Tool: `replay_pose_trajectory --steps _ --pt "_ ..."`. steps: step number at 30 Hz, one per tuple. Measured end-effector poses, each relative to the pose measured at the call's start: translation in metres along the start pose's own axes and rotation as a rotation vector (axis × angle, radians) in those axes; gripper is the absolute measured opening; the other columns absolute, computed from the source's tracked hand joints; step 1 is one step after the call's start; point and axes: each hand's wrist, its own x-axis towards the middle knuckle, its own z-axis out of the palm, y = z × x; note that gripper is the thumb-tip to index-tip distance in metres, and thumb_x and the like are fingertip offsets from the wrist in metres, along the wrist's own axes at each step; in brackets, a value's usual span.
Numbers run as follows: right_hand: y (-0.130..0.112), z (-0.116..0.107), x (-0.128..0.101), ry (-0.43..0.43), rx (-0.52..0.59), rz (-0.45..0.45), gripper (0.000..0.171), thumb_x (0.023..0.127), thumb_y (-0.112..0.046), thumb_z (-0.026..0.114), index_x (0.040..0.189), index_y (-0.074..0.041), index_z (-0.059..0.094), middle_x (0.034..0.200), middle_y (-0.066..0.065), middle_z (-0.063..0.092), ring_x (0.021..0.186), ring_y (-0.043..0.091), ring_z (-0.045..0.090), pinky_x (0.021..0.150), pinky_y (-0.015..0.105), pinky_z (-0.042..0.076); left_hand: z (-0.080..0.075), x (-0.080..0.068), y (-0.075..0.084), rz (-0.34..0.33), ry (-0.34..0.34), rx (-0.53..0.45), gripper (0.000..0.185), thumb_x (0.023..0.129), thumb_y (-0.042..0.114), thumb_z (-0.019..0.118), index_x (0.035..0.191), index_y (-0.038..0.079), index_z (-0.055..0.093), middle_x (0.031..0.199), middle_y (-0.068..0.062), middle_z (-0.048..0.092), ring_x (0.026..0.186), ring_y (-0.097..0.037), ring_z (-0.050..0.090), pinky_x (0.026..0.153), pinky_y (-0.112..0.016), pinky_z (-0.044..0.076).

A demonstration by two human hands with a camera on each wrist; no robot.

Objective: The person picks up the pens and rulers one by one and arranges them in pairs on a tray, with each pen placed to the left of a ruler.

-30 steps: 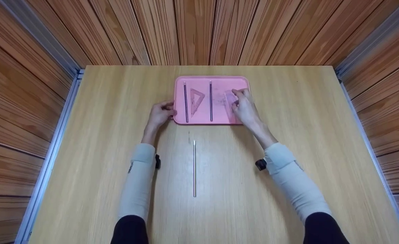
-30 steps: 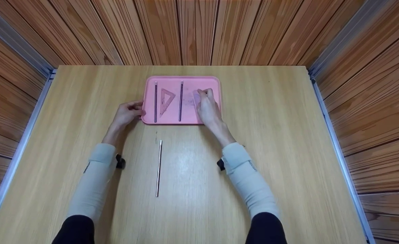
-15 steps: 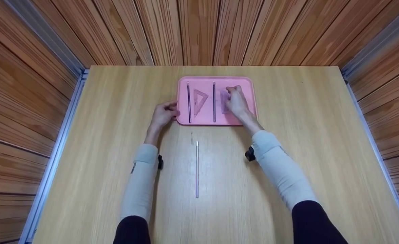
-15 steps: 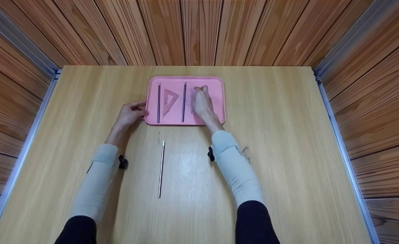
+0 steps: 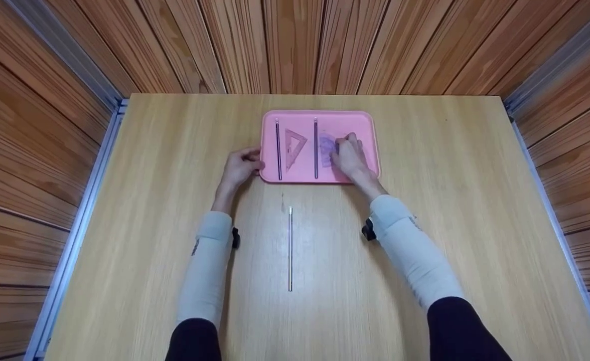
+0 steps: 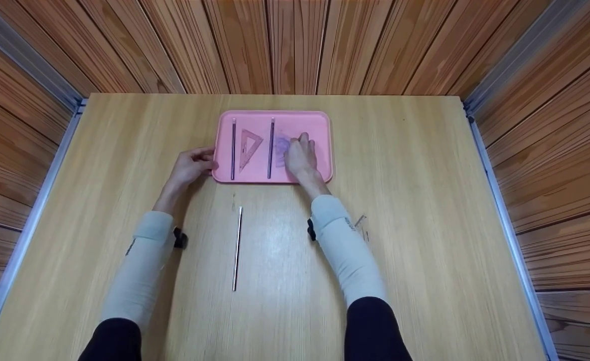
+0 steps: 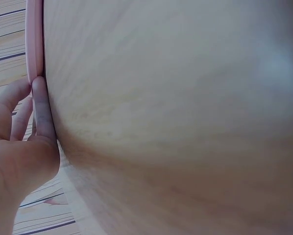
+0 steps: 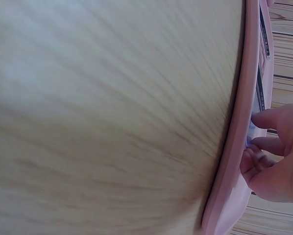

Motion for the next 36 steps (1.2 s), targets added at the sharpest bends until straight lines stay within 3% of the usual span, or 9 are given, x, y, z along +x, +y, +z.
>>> replay_pose_trajectory --steps 6,14,21,24,28,32,36 --pt "0.000 0.002 -0.003 0.015 -0.012 0.008 0.036 0.092 -0.014 0.060 0.121 0.008 0.062 0.121 0.026 0.049 0.108 0.043 0.050 0.100 0.051 0.044 -0.001 -0.001 0.001 -0.007 0.000 0.005 0.045 0.091 0.003 0.066 0.134 0.014 0.063 0.106 -0.008 0.063 0.089 -0.019 0.063 0.074 -0.027 0.059" --pt "0.005 0.005 -0.012 0.173 0.073 -0.022 0.045 0.095 -0.019 0.062 0.132 0.007 0.057 0.116 0.023 0.051 0.104 0.039 0.052 0.095 0.048 0.047 0.001 -0.002 -0.001 -0.005 0.006 0.007 0.046 0.089 0.001 0.067 0.133 0.012 0.063 0.106 -0.009 0.064 0.088 -0.019 0.064 0.074 -0.027 0.059" --pt "0.002 0.003 -0.028 0.169 0.029 -0.068 0.053 0.093 -0.025 0.065 0.138 0.001 0.055 0.125 0.021 0.052 0.113 0.038 0.051 0.097 0.048 0.047 0.001 -0.004 0.001 -0.007 0.013 0.006 0.046 0.090 0.001 0.067 0.134 0.013 0.062 0.107 -0.009 0.063 0.087 -0.018 0.064 0.075 -0.026 0.059" --pt "0.001 0.002 -0.033 0.167 0.006 -0.102 0.058 0.092 -0.029 0.067 0.141 -0.002 0.052 0.136 0.021 0.049 0.127 0.039 0.046 0.108 0.051 0.039 0.001 -0.004 0.001 0.005 0.022 -0.005 0.047 0.089 0.000 0.068 0.134 0.011 0.062 0.106 -0.009 0.063 0.086 -0.018 0.063 0.073 -0.026 0.059" --pt "0.003 0.001 -0.041 0.133 -0.046 -0.106 0.073 0.091 -0.045 0.066 0.148 -0.006 0.043 0.153 0.021 0.037 0.147 0.042 0.026 0.121 0.061 0.018 0.001 -0.004 0.001 0.021 0.028 -0.002 0.047 0.088 0.000 0.068 0.133 0.011 0.063 0.104 -0.009 0.063 0.085 -0.018 0.063 0.072 -0.026 0.059" --pt "0.007 -0.001 -0.047 0.073 -0.116 -0.095 0.091 0.088 -0.064 0.060 0.155 -0.011 0.031 0.163 0.020 0.021 0.152 0.043 0.009 0.119 0.069 0.005 0.002 -0.004 0.001 0.013 0.023 0.005 0.047 0.088 0.000 0.068 0.134 0.012 0.063 0.107 -0.010 0.064 0.088 -0.019 0.064 0.074 -0.027 0.059" --pt "0.011 0.000 -0.056 0.062 -0.140 -0.110 0.097 0.085 -0.070 0.058 0.158 -0.013 0.025 0.165 0.019 0.015 0.152 0.045 0.006 0.118 0.071 0.003 0.001 -0.004 0.001 0.006 0.015 0.005 0.047 0.089 0.001 0.067 0.134 0.013 0.062 0.109 -0.010 0.064 0.090 -0.019 0.064 0.076 -0.028 0.059"
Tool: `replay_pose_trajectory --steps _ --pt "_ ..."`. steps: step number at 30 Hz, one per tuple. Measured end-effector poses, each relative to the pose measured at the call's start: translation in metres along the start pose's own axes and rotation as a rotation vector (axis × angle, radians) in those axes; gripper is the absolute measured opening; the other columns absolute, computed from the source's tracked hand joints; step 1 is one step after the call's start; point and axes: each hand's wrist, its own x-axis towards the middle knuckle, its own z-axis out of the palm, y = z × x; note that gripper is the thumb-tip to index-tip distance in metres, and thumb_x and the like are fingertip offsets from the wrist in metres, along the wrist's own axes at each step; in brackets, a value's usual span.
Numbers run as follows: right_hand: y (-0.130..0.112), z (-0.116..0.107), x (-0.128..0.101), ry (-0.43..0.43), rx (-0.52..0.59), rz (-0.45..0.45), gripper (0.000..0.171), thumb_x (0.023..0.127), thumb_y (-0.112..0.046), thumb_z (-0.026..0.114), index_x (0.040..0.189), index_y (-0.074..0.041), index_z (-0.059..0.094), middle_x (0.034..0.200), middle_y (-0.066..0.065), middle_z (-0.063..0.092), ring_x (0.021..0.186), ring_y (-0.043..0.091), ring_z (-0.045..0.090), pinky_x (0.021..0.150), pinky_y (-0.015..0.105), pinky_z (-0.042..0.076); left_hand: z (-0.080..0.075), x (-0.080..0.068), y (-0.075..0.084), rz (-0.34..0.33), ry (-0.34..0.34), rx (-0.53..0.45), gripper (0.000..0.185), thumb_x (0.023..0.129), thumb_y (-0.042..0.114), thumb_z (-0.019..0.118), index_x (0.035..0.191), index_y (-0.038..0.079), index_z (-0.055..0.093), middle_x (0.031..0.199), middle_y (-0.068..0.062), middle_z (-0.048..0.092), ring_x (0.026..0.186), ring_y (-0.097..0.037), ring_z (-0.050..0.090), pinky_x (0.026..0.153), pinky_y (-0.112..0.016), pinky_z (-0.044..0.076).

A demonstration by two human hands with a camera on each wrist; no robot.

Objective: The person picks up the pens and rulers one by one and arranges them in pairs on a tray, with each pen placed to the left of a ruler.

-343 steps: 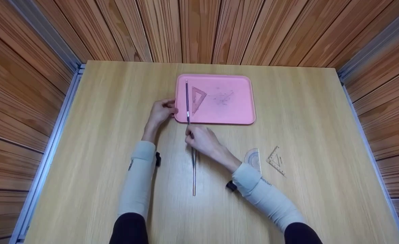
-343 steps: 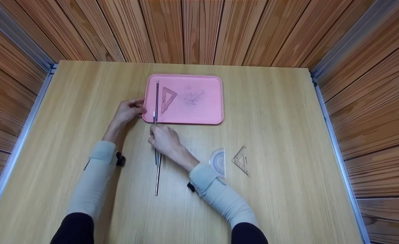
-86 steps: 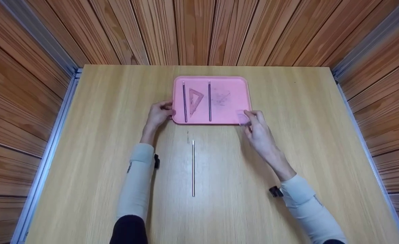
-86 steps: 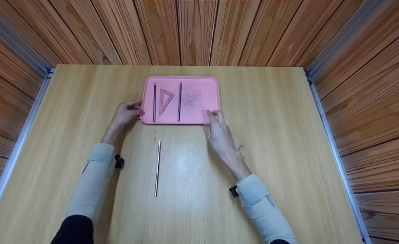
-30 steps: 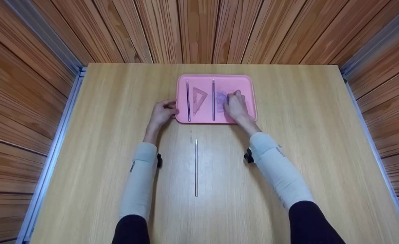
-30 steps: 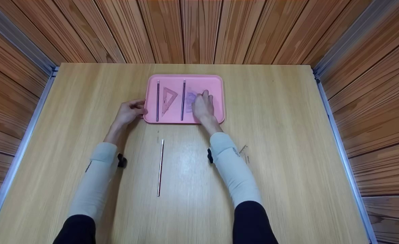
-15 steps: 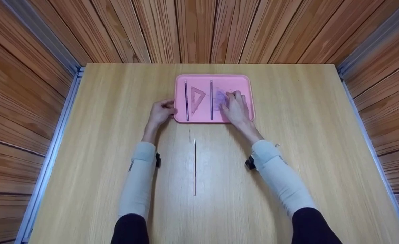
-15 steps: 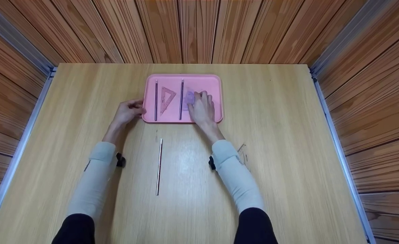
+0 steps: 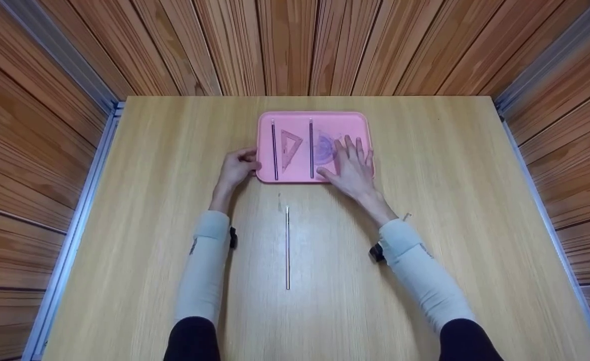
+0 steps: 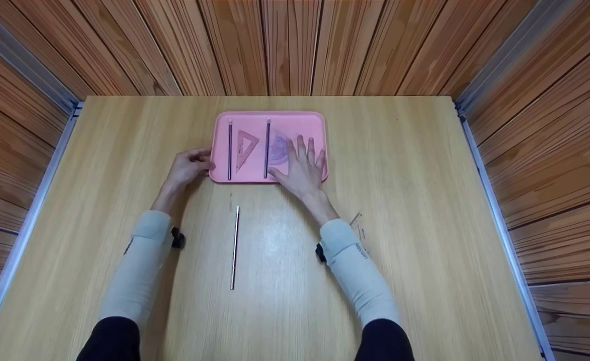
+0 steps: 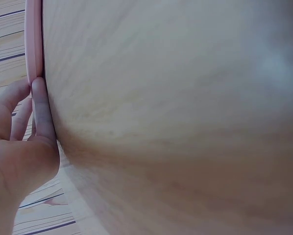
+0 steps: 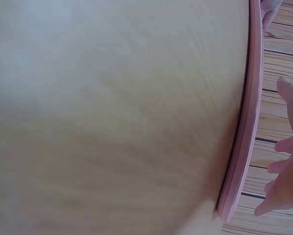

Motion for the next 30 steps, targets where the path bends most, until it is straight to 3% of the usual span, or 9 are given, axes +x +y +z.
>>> replay_pose_trajectory --steps 6,14,23,30 --pt "-0.006 0.002 -0.025 0.003 0.017 -0.009 0.100 0.083 -0.070 0.062 0.159 -0.019 0.021 0.165 0.020 0.014 0.148 0.054 0.009 0.113 0.077 0.004 -0.002 0.000 -0.002 -0.015 0.000 0.011 0.046 0.090 0.002 0.067 0.134 0.014 0.062 0.110 -0.009 0.065 0.092 -0.019 0.065 0.078 -0.028 0.059" --pt "-0.029 0.003 -0.058 -0.033 0.008 -0.016 0.105 0.079 -0.072 0.064 0.158 -0.017 0.023 0.165 0.019 0.015 0.149 0.051 0.007 0.112 0.078 0.004 -0.001 -0.001 -0.001 -0.007 0.004 0.018 0.047 0.089 0.002 0.068 0.134 0.014 0.062 0.109 -0.009 0.063 0.092 -0.019 0.064 0.077 -0.028 0.059" --pt "-0.061 0.005 -0.089 -0.032 -0.037 -0.104 0.101 0.080 -0.072 0.063 0.158 -0.018 0.026 0.161 0.017 0.027 0.149 0.050 0.014 0.113 0.077 0.011 -0.001 0.002 0.000 0.025 -0.002 0.014 0.048 0.089 0.000 0.066 0.135 0.008 0.061 0.106 -0.010 0.063 0.083 -0.016 0.063 0.070 -0.023 0.058" --pt "-0.090 0.013 -0.120 -0.131 -0.111 -0.185 0.094 0.084 -0.069 0.061 0.156 -0.018 0.030 0.158 0.019 0.032 0.145 0.050 0.025 0.112 0.075 0.019 0.000 0.001 0.000 0.016 -0.009 0.012 0.047 0.089 0.001 0.066 0.135 0.009 0.060 0.108 -0.010 0.063 0.087 -0.018 0.063 0.074 -0.026 0.059"
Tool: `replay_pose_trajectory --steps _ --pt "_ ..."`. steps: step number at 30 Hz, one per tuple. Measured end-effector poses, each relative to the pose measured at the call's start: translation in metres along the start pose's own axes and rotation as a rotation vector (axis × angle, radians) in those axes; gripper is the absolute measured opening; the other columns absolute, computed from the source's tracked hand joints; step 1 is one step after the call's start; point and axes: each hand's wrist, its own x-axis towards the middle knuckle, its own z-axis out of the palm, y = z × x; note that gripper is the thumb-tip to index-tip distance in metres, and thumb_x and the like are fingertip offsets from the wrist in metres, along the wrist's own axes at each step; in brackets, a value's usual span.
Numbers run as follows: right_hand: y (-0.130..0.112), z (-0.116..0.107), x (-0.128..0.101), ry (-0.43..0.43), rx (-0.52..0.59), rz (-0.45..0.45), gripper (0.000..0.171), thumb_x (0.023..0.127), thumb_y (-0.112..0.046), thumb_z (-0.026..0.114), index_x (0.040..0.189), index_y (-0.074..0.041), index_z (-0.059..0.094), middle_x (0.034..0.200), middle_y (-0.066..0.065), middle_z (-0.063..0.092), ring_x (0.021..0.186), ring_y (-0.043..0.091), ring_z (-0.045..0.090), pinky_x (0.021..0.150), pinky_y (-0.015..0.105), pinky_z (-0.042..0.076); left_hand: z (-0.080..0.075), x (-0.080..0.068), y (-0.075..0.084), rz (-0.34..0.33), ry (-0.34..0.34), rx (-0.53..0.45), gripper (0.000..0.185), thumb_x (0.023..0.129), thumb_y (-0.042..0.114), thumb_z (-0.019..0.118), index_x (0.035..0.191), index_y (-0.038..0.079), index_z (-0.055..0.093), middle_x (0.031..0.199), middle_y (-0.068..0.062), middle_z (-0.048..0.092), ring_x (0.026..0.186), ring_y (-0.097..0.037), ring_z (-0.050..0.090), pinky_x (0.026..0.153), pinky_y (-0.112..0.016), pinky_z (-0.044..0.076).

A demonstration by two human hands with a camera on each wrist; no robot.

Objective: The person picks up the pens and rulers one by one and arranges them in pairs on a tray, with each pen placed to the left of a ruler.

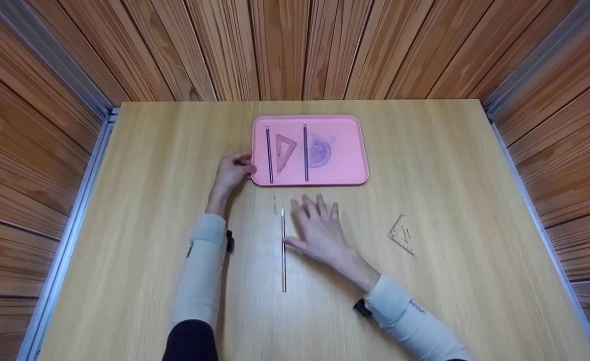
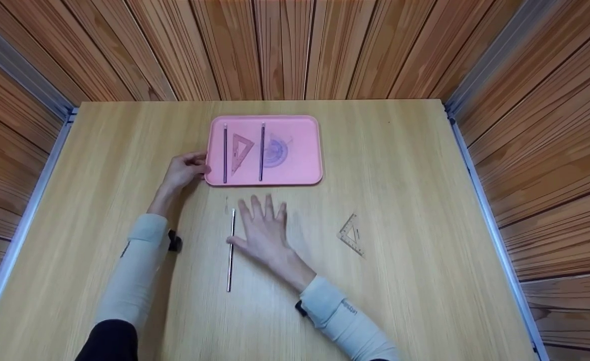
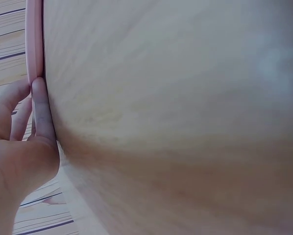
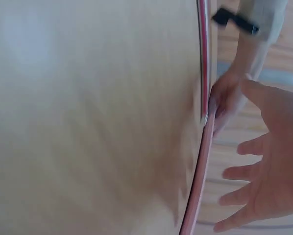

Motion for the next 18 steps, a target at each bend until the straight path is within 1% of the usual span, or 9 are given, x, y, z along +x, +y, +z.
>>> replay_pose_trajectory --steps 3,5,6,8,10,11,14,16,18 --pt "-0.014 0.004 -0.008 -0.018 -0.022 -0.041 0.089 0.086 -0.067 0.061 0.154 -0.017 0.034 0.151 0.019 0.042 0.141 0.050 0.034 0.111 0.073 0.025 0.000 -0.001 0.000 -0.003 0.003 0.001 0.047 0.090 0.001 0.066 0.135 0.010 0.060 0.108 -0.009 0.063 0.089 -0.018 0.063 0.075 -0.026 0.059" --pt "-0.022 0.006 -0.013 -0.033 -0.044 -0.067 0.084 0.087 -0.064 0.061 0.152 -0.017 0.037 0.143 0.019 0.049 0.134 0.046 0.043 0.109 0.067 0.034 0.000 -0.002 0.000 -0.005 0.003 -0.001 0.047 0.090 0.002 0.067 0.135 0.011 0.060 0.108 -0.009 0.063 0.089 -0.018 0.063 0.075 -0.027 0.059" --pt "-0.025 0.007 -0.015 -0.046 -0.062 -0.084 0.082 0.087 -0.063 0.061 0.151 -0.017 0.040 0.137 0.017 0.053 0.129 0.043 0.048 0.106 0.062 0.039 0.000 -0.002 0.001 -0.005 0.000 0.000 0.047 0.090 0.003 0.067 0.136 0.011 0.060 0.109 -0.009 0.063 0.090 -0.019 0.063 0.076 -0.027 0.059" --pt "-0.031 0.009 -0.017 -0.083 -0.108 -0.127 0.075 0.089 -0.059 0.062 0.147 -0.015 0.046 0.130 0.015 0.056 0.117 0.037 0.054 0.096 0.051 0.047 -0.001 -0.003 0.001 -0.007 -0.004 -0.002 0.047 0.091 0.003 0.067 0.136 0.011 0.060 0.109 -0.009 0.063 0.090 -0.019 0.063 0.076 -0.027 0.059" --pt "-0.036 0.011 -0.019 -0.104 -0.143 -0.175 0.065 0.091 -0.051 0.064 0.141 -0.011 0.053 0.122 0.014 0.058 0.106 0.031 0.058 0.084 0.041 0.051 -0.002 -0.003 0.001 -0.011 -0.004 -0.004 0.047 0.091 0.003 0.067 0.136 0.011 0.060 0.110 -0.009 0.063 0.090 -0.019 0.064 0.076 -0.027 0.059" --pt "-0.038 0.012 -0.019 -0.104 -0.156 -0.198 0.059 0.091 -0.047 0.065 0.136 -0.008 0.057 0.118 0.013 0.060 0.100 0.029 0.059 0.079 0.038 0.053 -0.002 -0.003 0.001 -0.011 -0.005 -0.003 0.047 0.091 0.003 0.066 0.136 0.011 0.060 0.110 -0.009 0.063 0.090 -0.019 0.064 0.077 -0.027 0.059" --pt "-0.044 0.016 -0.019 -0.051 -0.164 -0.239 0.039 0.091 -0.032 0.069 0.114 -0.002 0.066 0.105 0.012 0.062 0.088 0.024 0.060 0.063 0.031 0.055 -0.002 -0.002 0.000 -0.011 0.000 -0.012 0.047 0.090 0.002 0.067 0.135 0.010 0.061 0.109 -0.009 0.063 0.089 -0.019 0.063 0.075 -0.027 0.059" --pt "-0.046 0.018 -0.019 0.001 -0.152 -0.243 0.028 0.088 -0.024 0.070 0.101 0.000 0.066 0.094 0.011 0.062 0.079 0.021 0.061 0.055 0.030 0.055 -0.002 -0.001 0.000 -0.008 0.000 -0.018 0.047 0.089 0.001 0.067 0.135 0.010 0.061 0.108 -0.010 0.063 0.087 -0.018 0.063 0.073 -0.026 0.059" --pt "-0.048 0.019 -0.018 0.035 -0.134 -0.228 0.020 0.087 -0.019 0.070 0.092 0.000 0.066 0.086 0.011 0.061 0.072 0.020 0.060 0.049 0.029 0.053 -0.001 0.000 -0.001 -0.013 0.002 -0.029 0.047 0.089 0.000 0.067 0.134 0.010 0.062 0.107 -0.010 0.063 0.086 -0.018 0.063 0.071 -0.026 0.059"
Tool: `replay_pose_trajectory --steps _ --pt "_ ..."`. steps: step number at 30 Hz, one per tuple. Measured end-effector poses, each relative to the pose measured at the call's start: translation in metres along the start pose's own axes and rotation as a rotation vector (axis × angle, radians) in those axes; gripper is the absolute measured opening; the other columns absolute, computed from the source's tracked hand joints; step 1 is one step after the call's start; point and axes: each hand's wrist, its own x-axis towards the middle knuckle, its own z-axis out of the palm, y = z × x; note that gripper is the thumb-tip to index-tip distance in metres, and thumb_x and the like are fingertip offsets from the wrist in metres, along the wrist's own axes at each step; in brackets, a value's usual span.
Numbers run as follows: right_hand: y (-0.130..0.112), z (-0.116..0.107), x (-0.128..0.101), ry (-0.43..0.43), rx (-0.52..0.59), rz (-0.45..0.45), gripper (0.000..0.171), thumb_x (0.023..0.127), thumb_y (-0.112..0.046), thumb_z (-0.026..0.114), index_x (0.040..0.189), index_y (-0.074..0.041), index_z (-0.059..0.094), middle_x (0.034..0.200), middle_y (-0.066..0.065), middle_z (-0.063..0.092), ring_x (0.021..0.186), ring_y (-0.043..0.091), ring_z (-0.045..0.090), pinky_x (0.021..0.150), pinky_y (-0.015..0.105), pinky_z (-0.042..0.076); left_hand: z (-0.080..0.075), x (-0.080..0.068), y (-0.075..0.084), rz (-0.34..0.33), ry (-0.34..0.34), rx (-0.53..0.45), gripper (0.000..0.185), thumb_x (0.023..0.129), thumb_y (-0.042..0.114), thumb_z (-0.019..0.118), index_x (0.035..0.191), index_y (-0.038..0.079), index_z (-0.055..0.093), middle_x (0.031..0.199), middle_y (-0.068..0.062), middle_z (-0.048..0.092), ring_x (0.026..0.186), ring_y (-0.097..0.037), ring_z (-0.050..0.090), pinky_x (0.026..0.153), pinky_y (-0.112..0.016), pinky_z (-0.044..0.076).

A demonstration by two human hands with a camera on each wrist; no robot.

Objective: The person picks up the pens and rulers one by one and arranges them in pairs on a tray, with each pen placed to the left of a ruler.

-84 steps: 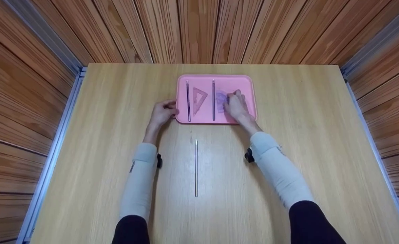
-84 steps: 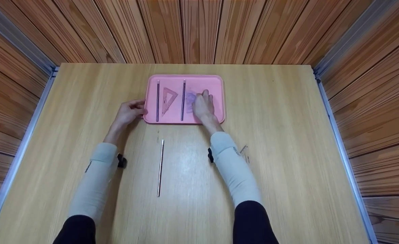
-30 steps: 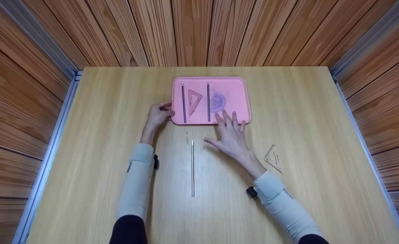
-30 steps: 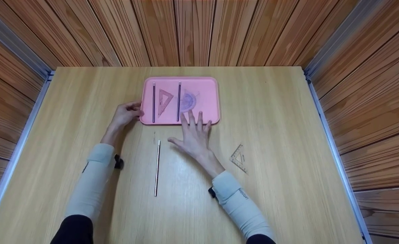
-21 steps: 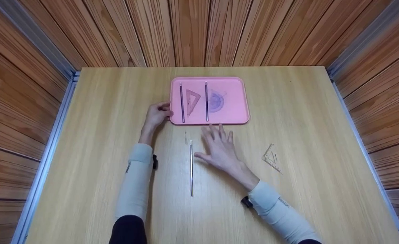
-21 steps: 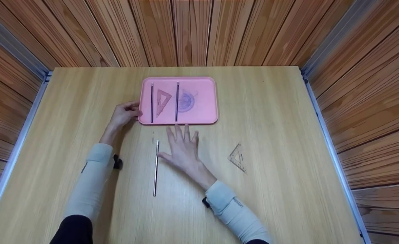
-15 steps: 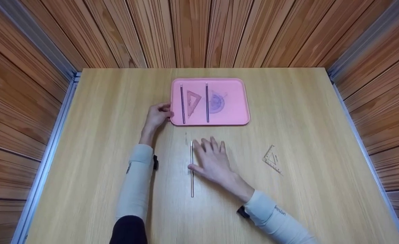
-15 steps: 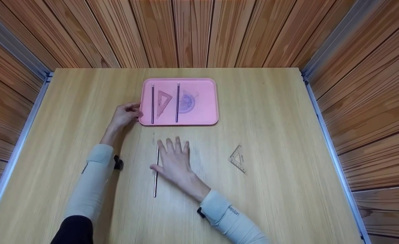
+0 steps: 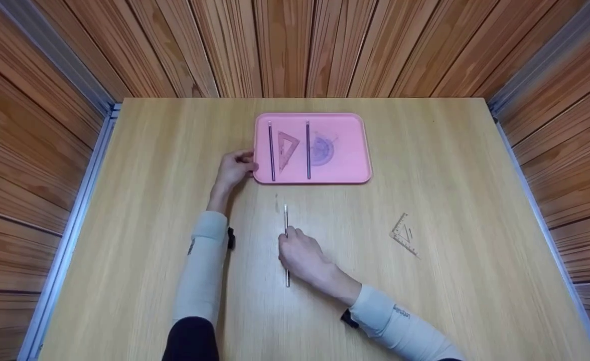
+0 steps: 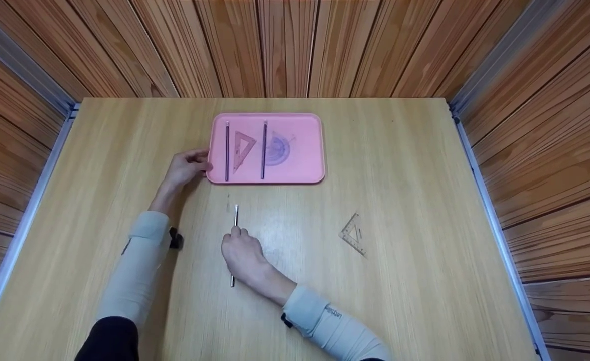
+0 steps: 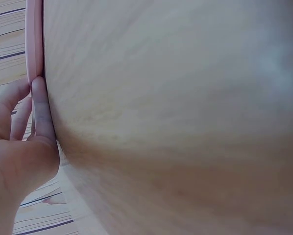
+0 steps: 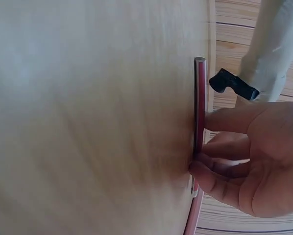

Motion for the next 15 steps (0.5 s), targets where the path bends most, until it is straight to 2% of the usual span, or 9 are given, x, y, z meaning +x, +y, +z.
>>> replay_pose_trajectory --steps 3,7,15 --pt "0.000 0.001 0.002 0.020 0.030 0.033 0.015 0.087 -0.015 0.068 0.089 0.000 0.065 0.082 0.011 0.061 0.068 0.021 0.061 0.048 0.031 0.053 0.001 0.001 0.001 -0.006 0.000 0.002 0.046 0.089 0.001 0.068 0.134 0.010 0.062 0.107 -0.011 0.063 0.086 -0.018 0.063 0.071 -0.026 0.058" --pt "0.004 0.003 0.005 0.013 0.130 0.079 0.009 0.086 -0.011 0.066 0.087 -0.003 0.064 0.078 0.011 0.063 0.066 0.024 0.064 0.051 0.036 0.054 0.000 0.000 0.002 -0.015 0.003 0.019 0.047 0.089 0.002 0.068 0.135 0.011 0.061 0.108 -0.010 0.063 0.087 -0.019 0.063 0.073 -0.027 0.059" --pt "0.013 -0.001 0.010 -0.060 0.288 0.086 0.008 0.084 -0.008 0.070 0.082 -0.007 0.062 0.073 0.007 0.064 0.066 0.021 0.064 0.055 0.034 0.053 0.001 0.001 0.002 -0.006 0.001 0.021 0.047 0.089 0.001 0.068 0.135 0.010 0.061 0.108 -0.010 0.063 0.087 -0.018 0.063 0.074 -0.026 0.059"
